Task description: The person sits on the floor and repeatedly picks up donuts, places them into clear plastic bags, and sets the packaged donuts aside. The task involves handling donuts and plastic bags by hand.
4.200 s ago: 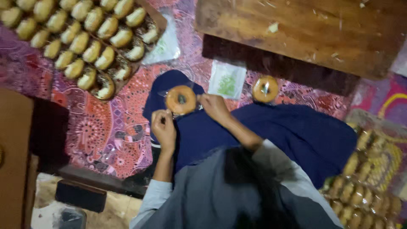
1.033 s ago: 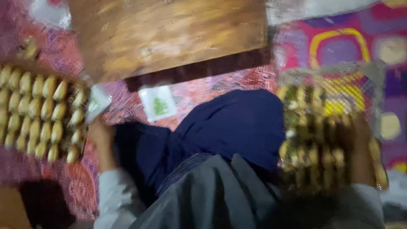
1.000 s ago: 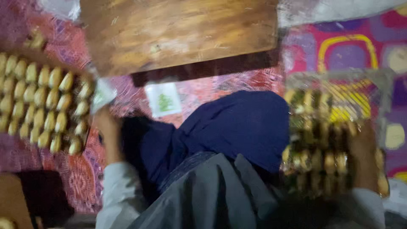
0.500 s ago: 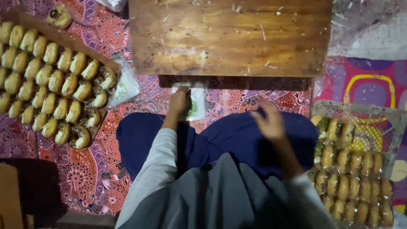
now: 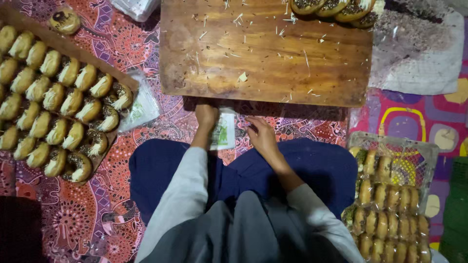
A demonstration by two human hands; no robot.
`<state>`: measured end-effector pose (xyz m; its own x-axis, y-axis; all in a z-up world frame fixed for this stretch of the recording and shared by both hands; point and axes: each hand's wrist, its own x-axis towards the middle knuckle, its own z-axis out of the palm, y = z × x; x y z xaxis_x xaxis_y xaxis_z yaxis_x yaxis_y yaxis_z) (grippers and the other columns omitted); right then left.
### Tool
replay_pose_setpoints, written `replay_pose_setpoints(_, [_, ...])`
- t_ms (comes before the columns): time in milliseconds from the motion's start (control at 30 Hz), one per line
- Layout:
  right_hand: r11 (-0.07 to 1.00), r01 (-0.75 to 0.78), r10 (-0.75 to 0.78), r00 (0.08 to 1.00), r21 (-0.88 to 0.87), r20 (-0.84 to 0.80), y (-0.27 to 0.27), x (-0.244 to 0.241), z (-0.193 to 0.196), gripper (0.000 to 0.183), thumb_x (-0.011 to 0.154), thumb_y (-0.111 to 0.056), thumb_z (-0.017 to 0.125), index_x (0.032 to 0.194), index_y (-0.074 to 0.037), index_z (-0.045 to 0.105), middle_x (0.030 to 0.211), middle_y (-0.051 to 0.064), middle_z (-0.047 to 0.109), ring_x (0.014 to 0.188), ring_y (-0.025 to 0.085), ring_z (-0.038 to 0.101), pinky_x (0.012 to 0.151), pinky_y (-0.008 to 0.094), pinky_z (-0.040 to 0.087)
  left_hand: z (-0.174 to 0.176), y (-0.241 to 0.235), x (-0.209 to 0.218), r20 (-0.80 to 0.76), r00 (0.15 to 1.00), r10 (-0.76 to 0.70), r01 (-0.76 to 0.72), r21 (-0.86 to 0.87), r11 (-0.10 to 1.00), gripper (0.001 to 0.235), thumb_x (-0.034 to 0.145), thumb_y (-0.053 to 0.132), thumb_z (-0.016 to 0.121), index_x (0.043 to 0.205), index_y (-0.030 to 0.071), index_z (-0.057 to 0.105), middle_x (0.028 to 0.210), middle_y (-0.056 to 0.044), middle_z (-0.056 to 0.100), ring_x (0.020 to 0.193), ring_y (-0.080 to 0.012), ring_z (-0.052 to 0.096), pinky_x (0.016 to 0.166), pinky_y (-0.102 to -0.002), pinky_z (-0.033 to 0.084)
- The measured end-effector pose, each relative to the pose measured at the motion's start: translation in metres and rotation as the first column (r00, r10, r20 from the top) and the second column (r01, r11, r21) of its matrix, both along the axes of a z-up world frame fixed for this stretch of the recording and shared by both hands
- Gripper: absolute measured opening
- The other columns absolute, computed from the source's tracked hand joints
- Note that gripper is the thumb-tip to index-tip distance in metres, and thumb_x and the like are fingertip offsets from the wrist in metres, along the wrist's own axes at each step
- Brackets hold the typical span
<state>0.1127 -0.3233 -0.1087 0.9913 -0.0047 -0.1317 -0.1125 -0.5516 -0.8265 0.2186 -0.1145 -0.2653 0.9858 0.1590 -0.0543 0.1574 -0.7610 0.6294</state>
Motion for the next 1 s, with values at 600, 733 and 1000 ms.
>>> replay_pose_setpoints(600, [0.983,-0.114,0.172,0.848,-0.144,0.502,0.020,0.007,0.141,0.029,0.089,-0.006,0.067,0.118,-0.004,0.071,0.123,0.018,0.071,0.115,0.037,0.069,0.103,0.043,0.051,0.225,-0.030,-0.066,0.388,0.920,0.052,0.125,-0.417,0.900,0.013,0.089,-0.001,0.069,0.102,0.003,0.068,0.094,-0.013,0.073,0.085,-0.0236,0.074,0.078,-0.031,0.057])
replay_pose_setpoints(733, [0.979,-0.140,0.188,0.902,-0.150,0.390,0.002,-0.007,0.138,0.038,0.094,0.003,0.062,0.132,-0.001,0.063,0.144,0.018,0.061,0.136,0.040,0.061,0.121,0.043,0.048,0.246,-0.058,-0.095,0.499,0.848,-0.180,0.411,-0.402,0.819,0.017,0.088,0.002,0.074,0.104,0.004,0.073,0.108,-0.014,0.076,0.101,-0.0252,0.075,0.088,-0.034,0.059])
replay_pose_setpoints(1000, [0.948,-0.202,0.306,0.796,-0.247,0.522,-0.022,0.029,0.119,0.046,0.090,-0.004,0.070,0.133,0.001,0.054,0.145,0.029,0.052,0.133,0.045,0.055,0.114,0.046,0.047,0.239,-0.104,-0.042,-0.154,0.986,-0.067,-0.168,-0.901,-0.401,0.046,0.089,0.004,0.062,0.129,0.027,0.062,0.128,-0.007,0.070,0.122,-0.0276,0.064,0.099,-0.045,0.055])
